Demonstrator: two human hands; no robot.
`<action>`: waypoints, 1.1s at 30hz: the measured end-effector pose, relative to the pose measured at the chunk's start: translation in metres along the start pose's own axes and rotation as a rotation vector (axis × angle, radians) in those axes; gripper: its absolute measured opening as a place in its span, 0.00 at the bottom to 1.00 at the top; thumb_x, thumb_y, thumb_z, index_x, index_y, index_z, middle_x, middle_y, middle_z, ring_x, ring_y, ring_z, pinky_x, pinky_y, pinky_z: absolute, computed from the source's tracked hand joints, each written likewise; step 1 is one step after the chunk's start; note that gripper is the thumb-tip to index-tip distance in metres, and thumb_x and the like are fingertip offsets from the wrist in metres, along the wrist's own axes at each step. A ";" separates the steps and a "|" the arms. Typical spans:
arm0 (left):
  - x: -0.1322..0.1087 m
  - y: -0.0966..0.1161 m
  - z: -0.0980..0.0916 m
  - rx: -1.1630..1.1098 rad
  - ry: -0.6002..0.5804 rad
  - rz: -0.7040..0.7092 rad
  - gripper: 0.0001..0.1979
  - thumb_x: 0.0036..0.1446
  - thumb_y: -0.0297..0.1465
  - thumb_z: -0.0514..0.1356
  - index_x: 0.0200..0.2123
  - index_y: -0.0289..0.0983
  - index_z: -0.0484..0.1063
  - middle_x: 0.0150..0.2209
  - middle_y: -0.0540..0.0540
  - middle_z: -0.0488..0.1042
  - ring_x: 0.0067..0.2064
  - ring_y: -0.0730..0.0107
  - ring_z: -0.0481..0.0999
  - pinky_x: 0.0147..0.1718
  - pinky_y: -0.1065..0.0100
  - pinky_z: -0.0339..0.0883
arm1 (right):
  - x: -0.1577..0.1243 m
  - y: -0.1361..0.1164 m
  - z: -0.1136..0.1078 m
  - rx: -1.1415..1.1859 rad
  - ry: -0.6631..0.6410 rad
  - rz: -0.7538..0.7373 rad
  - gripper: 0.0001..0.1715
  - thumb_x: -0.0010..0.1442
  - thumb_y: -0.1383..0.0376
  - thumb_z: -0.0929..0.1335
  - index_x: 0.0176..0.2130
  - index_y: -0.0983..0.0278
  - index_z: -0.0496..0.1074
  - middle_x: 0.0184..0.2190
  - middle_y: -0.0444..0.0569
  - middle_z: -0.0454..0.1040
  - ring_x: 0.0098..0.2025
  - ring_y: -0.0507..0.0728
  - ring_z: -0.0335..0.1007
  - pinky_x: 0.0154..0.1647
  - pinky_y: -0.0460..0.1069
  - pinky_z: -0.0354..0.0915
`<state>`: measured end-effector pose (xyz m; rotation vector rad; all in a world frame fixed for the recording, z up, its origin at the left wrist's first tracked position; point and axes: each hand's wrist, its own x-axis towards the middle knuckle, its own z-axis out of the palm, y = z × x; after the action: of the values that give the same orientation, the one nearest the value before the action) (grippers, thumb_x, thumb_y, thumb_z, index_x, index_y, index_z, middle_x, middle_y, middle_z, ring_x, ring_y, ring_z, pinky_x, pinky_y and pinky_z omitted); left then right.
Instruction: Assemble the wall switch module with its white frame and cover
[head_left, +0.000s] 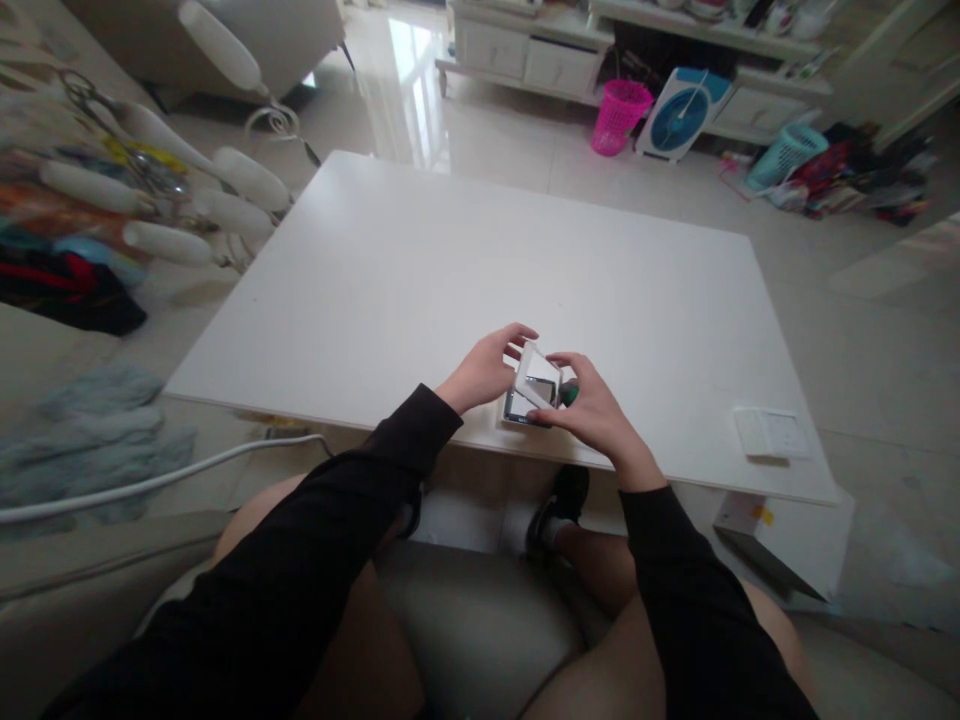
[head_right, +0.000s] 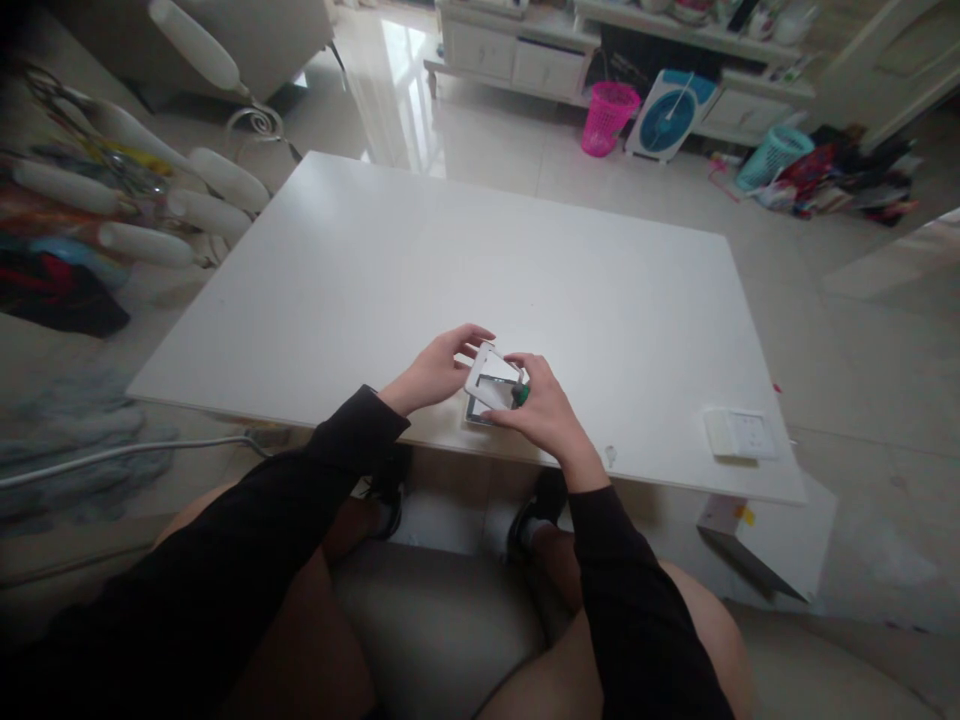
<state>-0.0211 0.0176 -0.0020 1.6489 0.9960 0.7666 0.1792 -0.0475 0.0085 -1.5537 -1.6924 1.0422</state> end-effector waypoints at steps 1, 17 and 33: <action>-0.002 0.000 -0.001 0.064 -0.047 0.006 0.28 0.48 0.19 0.62 0.55 0.36 0.71 0.51 0.39 0.77 0.48 0.62 0.78 0.46 0.61 0.75 | 0.000 0.003 0.000 -0.110 0.008 -0.031 0.45 0.42 0.57 0.82 0.57 0.57 0.69 0.55 0.51 0.70 0.53 0.64 0.73 0.54 0.59 0.72; -0.016 -0.007 0.012 0.811 -0.422 -0.003 0.42 0.49 0.32 0.73 0.64 0.35 0.58 0.61 0.34 0.67 0.62 0.48 0.71 0.58 0.57 0.69 | -0.005 0.012 0.013 -0.688 -0.164 0.041 0.52 0.50 0.58 0.80 0.68 0.56 0.61 0.61 0.54 0.65 0.43 0.61 0.78 0.40 0.53 0.72; -0.017 -0.002 0.013 0.888 -0.426 -0.062 0.33 0.52 0.34 0.72 0.57 0.31 0.65 0.55 0.35 0.70 0.55 0.53 0.77 0.53 0.62 0.71 | -0.004 0.020 0.013 -0.638 -0.189 0.091 0.47 0.52 0.61 0.76 0.67 0.62 0.62 0.59 0.56 0.68 0.51 0.64 0.75 0.48 0.52 0.71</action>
<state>-0.0184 -0.0026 -0.0081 2.3753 1.1326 -0.1389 0.1784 -0.0530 -0.0152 -1.9807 -2.2497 0.7398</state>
